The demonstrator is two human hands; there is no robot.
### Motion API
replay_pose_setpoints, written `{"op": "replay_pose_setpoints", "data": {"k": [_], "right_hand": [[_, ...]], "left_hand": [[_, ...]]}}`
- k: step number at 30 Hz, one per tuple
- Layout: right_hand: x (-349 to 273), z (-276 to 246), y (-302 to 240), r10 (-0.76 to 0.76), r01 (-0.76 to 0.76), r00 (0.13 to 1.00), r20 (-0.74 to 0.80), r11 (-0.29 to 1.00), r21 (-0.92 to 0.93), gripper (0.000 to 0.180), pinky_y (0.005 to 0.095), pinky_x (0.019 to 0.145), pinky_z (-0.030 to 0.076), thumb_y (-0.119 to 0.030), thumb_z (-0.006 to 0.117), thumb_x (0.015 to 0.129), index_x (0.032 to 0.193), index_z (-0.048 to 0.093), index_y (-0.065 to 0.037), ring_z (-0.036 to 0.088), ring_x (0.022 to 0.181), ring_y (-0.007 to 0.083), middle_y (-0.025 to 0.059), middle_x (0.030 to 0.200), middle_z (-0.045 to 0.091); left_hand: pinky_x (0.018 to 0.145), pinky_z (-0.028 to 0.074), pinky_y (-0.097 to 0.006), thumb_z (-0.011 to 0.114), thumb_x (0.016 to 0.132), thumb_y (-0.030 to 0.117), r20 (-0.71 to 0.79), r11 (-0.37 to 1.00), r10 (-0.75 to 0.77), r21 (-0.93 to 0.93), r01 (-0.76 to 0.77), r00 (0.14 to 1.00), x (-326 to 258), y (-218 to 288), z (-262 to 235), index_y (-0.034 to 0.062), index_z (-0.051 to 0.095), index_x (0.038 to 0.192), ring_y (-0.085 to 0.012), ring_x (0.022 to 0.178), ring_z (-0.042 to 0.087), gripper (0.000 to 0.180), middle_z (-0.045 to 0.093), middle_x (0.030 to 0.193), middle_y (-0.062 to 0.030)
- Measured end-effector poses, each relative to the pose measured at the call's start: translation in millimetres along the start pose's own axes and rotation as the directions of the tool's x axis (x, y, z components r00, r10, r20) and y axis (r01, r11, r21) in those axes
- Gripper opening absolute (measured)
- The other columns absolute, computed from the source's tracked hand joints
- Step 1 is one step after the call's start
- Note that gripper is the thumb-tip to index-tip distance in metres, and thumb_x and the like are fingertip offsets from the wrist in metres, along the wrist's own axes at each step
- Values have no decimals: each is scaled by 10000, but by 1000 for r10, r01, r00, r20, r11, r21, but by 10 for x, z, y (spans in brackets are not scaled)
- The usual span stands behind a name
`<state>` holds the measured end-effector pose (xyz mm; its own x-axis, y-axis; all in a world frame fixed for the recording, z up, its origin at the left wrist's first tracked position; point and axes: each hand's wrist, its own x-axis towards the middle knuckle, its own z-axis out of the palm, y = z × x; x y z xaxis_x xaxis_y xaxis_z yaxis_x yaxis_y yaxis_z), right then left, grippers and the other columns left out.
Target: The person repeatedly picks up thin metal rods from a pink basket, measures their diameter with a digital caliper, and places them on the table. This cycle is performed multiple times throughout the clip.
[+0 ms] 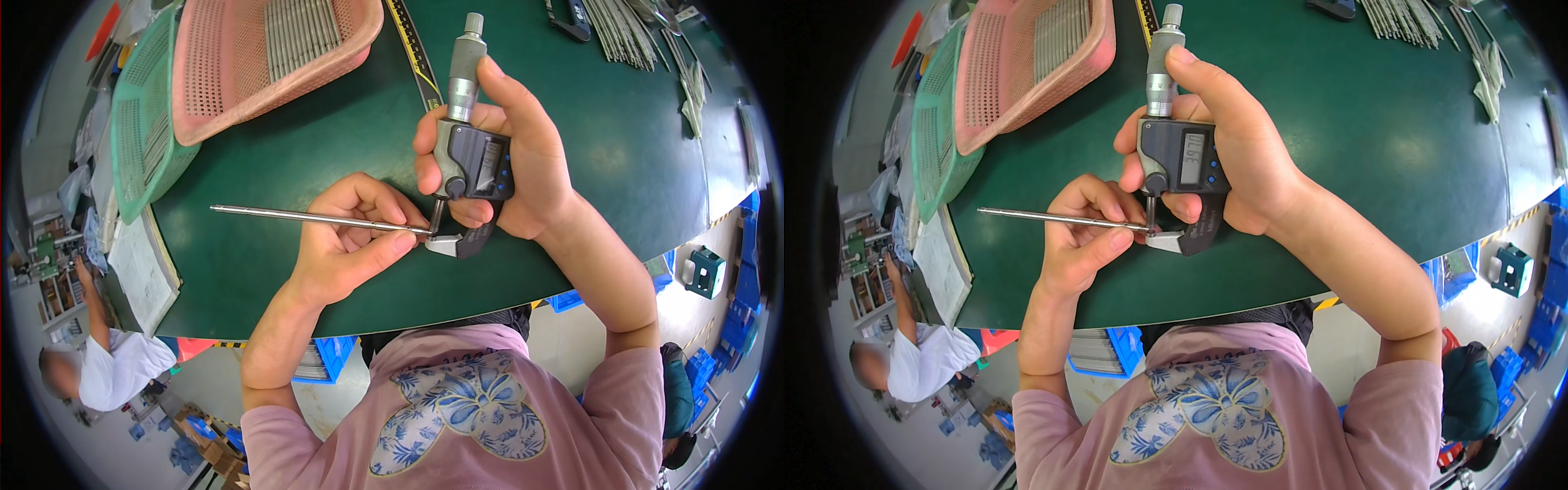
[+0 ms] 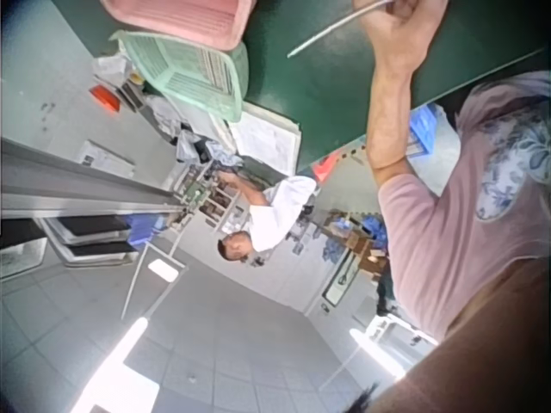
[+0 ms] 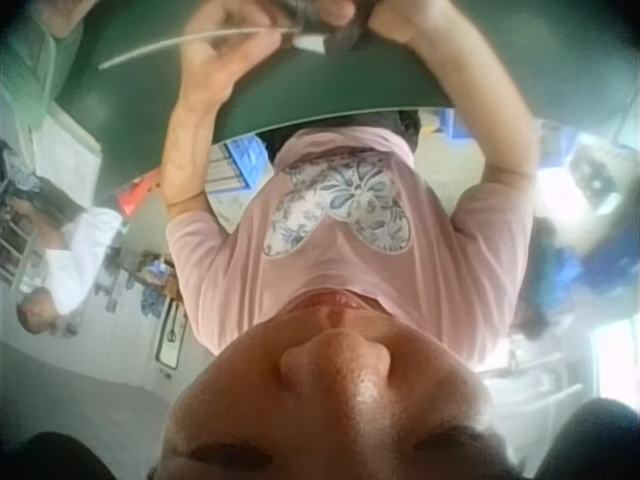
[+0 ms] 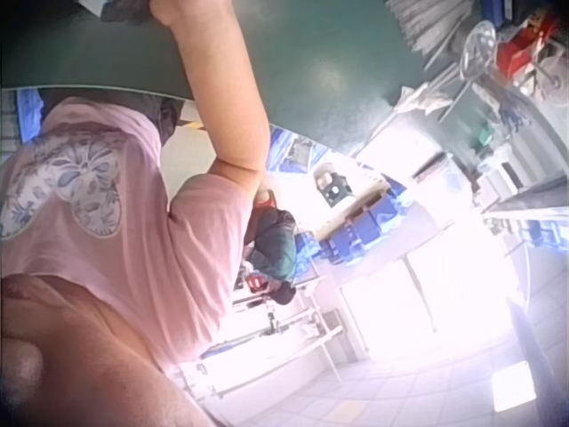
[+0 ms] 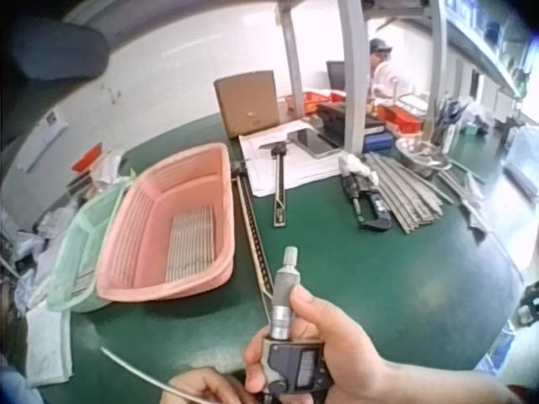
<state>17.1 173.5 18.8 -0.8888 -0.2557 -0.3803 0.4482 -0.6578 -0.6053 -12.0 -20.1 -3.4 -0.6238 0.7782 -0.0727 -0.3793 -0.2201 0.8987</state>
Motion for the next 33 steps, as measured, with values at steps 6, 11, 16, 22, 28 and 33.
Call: {"op": "replay_pose_setpoints", "data": {"k": [6, 11, 16, 22, 28, 33], "right_hand": [[-6, 7, -6, -1, 1, 1000, 19, 1000, 4, 688, 211, 365, 341, -636, 343, 765, 822, 543, 20, 423, 370, 123, 111, 638, 579], [5, -7, 3, -22, 23, 1000, 18, 1000, -12, 703, 211, 366, 342, -652, 345, 756, 819, 546, 18, 422, 367, 122, 109, 638, 579], [8, -16, 0, -20, 20, 1000, 15, 1000, -5, 690, 215, 369, 347, -623, 311, 798, 824, 545, 25, 419, 359, 123, 114, 643, 581], [24, 10, 22, -39, 39, 999, 9, 999, 9, 662, 206, 308, 349, -547, 193, 870, 843, 542, 15, 431, 372, 128, 147, 656, 560], [-16, -4, -44, 54, -58, 998, 42, 995, 80, 668, 232, 375, 363, -522, 169, 859, 856, 527, 42, 437, 372, 156, 144, 659, 585], [3, -10, -9, 47, -51, 997, 62, 996, 73, 685, 230, 368, 361, -596, 259, 811, 862, 537, 28, 459, 410, 170, 163, 682, 576]], "left_hand": [[717, 475, -260, 601, 736, -54, 7, 1000, 3, -14, -2, 1000, 6, 4, -3, 6, 470, 849, -144, 813, 576, 184, 580, 900, -140], [709, 478, -258, 607, 745, -41, -11, 1000, -10, -16, 10, 1000, 15, 9, 2, 5, 470, 848, -141, 808, 575, 178, 582, 887, -133], [699, 484, -251, 609, 753, -39, -49, 998, -54, 28, 55, 997, 12, 35, 13, 6, 471, 839, -143, 797, 579, 169, 584, 875, -127], [711, 484, -256, 601, 753, -49, 3, 999, -23, -33, 23, 1000, 5, 20, -13, 9, 465, 840, -155, 807, 585, 172, 582, 884, -129], [712, 479, -270, 578, 745, -66, -6, 1000, -16, 10, 16, 1000, 3, 41, -6, 19, 454, 828, -160, 808, 572, 172, 556, 878, -126], [705, 477, -294, 567, 748, -39, -22, 998, 15, 67, -13, 1000, 22, 59, 28, 29, 451, 807, -168, 764, 559, 146, 525, 843, -114]]}}
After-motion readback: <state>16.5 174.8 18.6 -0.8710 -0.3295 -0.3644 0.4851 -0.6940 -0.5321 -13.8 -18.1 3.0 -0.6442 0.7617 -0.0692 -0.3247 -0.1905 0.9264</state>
